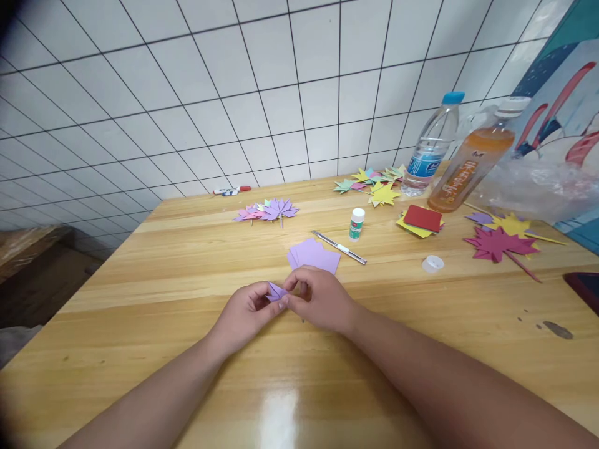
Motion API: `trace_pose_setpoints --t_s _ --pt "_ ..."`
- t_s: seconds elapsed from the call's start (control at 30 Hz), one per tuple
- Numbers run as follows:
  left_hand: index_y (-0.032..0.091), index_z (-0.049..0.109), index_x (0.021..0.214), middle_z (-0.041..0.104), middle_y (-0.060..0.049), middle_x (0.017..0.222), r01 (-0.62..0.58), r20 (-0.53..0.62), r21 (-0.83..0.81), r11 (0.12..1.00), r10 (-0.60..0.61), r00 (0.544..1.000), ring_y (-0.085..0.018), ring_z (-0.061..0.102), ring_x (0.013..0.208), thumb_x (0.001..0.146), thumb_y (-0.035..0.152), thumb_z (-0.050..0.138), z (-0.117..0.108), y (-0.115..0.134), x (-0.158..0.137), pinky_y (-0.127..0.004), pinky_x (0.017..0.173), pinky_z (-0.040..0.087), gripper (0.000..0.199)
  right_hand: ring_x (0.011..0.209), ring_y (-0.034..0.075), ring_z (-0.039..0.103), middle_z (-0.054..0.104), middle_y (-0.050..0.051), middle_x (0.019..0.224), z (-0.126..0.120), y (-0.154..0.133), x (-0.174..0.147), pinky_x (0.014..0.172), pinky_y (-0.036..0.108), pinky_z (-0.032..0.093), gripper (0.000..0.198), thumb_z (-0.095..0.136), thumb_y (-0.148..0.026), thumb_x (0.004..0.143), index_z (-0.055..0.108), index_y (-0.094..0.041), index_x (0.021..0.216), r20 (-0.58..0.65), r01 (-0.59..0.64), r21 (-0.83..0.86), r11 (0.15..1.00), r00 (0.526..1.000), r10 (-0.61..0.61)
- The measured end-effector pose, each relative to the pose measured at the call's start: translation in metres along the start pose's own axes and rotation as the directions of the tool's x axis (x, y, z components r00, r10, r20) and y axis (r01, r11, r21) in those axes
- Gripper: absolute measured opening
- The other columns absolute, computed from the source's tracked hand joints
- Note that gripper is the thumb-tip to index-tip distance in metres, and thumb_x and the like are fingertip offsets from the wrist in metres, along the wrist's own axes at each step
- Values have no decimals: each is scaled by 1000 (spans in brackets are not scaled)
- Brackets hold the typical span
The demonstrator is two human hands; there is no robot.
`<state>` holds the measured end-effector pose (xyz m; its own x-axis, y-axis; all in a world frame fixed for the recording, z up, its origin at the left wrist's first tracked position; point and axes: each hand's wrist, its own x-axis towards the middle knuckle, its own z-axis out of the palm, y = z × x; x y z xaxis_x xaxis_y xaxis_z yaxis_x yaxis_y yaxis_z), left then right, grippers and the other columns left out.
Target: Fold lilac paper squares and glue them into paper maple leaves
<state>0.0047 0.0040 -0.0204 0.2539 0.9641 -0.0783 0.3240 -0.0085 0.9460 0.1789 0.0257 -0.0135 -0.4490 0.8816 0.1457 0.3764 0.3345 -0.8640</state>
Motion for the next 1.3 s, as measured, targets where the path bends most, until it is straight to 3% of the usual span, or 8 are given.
trace_pose_setpoints --t_s 0.1,0.3,0.5,0.8,1.17,1.3 --pt "16 63 81 66 -4 78 -22 0 36 999 22 1000 -15 59 71 75 34 61 2 -2 -1 -23 63 45 19 56 9 42 51 -2 64 0 2 2 50 20 33 5 60 -22 72 62 -17 70 -7 -33 19 999 999 33" --pt "16 59 80 68 -4 75 33 17 -85 996 -31 999 -15 61 69 76 30 58 3 6 -2 -23 64 45 15 59 11 50 57 0 63 -1 6 5 55 22 40 17 63 -31 71 58 -16 68 62 -162 330 930 987 150" --pt "16 58 79 66 -2 67 52 21 -19 998 -52 998 -13 60 62 76 27 58 3 6 -3 -21 58 43 11 64 12 56 62 2 75 0 2 4 58 24 43 20 63 -32 73 60 -17 86 58 -122 359 925 992 108" --pt "17 60 84 65 -2 68 22 104 45 999 -27 994 -11 55 57 77 31 56 2 4 -5 -20 52 38 16 62 13 55 61 0 64 -4 6 6 60 25 43 19 67 -34 69 62 -15 68 50 -163 510 845 986 160" --pt "15 57 79 62 -1 63 61 65 18 998 -62 996 -10 51 54 77 28 56 2 8 -3 -20 53 37 13 66 12 55 60 0 71 -5 4 8 64 26 43 24 67 -37 69 62 -15 79 23 -160 530 833 984 175" --pt "16 56 83 63 -2 70 -6 -49 -44 999 4 999 -12 56 64 73 26 61 3 4 -2 -20 58 40 15 62 11 54 59 0 65 -3 8 8 62 25 44 25 66 -39 70 59 -15 69 -30 -129 486 864 986 164"
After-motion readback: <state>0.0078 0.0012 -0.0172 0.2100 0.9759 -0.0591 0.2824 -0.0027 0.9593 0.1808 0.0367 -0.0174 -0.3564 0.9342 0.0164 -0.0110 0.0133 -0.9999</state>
